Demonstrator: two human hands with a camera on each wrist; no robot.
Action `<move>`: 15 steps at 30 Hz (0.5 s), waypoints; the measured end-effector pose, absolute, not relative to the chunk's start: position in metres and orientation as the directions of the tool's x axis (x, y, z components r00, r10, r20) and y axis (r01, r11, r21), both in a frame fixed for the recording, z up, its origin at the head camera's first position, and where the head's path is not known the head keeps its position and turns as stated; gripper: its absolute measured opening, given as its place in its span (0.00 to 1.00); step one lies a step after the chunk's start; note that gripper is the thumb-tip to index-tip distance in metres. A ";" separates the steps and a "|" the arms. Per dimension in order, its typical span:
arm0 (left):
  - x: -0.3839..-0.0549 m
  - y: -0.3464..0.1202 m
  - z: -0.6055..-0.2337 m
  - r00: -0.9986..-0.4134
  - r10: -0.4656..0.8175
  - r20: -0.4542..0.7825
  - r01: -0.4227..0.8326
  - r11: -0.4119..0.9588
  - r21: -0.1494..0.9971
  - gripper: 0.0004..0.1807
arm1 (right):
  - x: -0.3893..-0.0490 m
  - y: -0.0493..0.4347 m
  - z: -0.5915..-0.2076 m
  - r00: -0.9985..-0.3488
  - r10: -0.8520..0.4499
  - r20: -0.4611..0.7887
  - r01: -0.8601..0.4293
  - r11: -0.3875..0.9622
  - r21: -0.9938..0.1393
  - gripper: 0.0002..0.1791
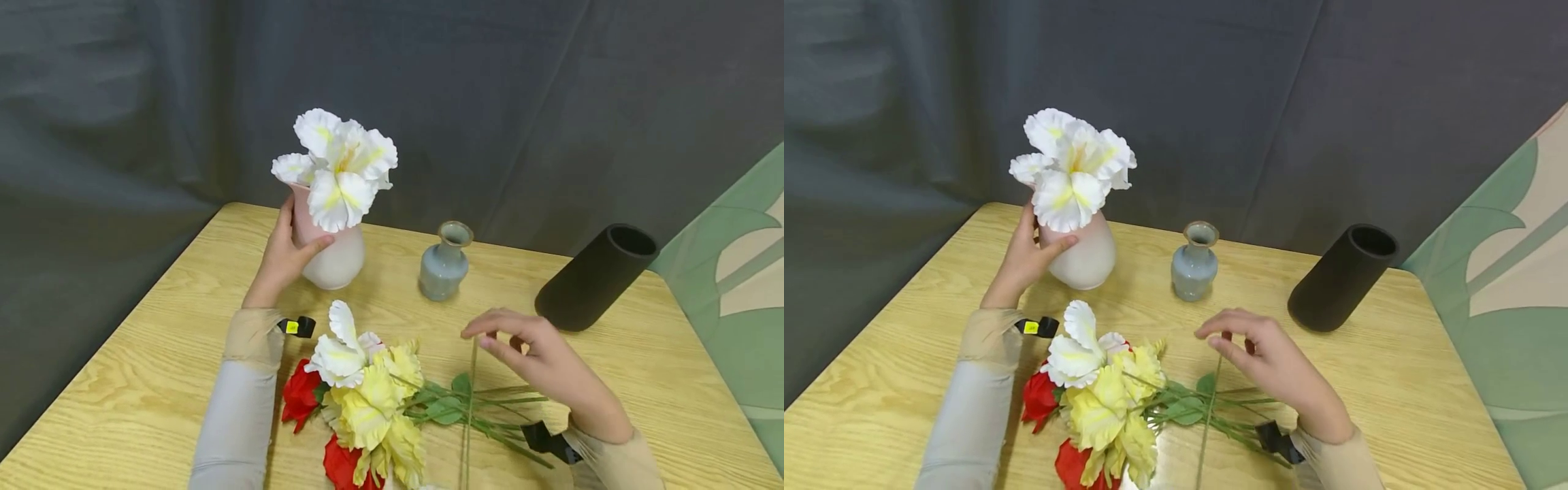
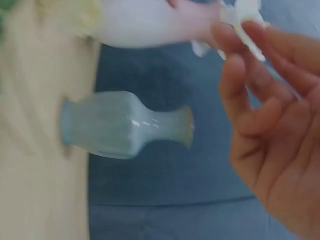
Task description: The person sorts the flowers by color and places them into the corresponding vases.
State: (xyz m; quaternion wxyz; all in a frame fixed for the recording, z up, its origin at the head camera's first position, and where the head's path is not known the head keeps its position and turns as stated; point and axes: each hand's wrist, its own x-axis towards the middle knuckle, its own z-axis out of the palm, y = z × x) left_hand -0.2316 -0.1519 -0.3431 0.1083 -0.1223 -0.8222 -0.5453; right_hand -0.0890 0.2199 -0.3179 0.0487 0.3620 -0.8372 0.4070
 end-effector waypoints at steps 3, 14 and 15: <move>-0.232 -0.153 -0.344 -0.949 0.078 0.306 0.312 0.383 0.870 0.56 | -0.074 0.222 -0.334 -0.610 -0.744 0.272 -0.662 0.289 -0.692 0.18; -0.234 -0.146 -0.349 -0.953 0.078 0.293 0.300 0.388 0.872 0.55 | -0.037 0.221 -0.374 -0.335 -0.937 -0.097 -0.546 0.277 -0.791 0.10; -0.234 -0.146 -0.349 -0.953 0.078 0.294 0.301 0.385 0.873 0.55 | -0.036 0.220 -0.375 -0.324 -0.941 -0.098 -0.539 0.268 -0.799 0.09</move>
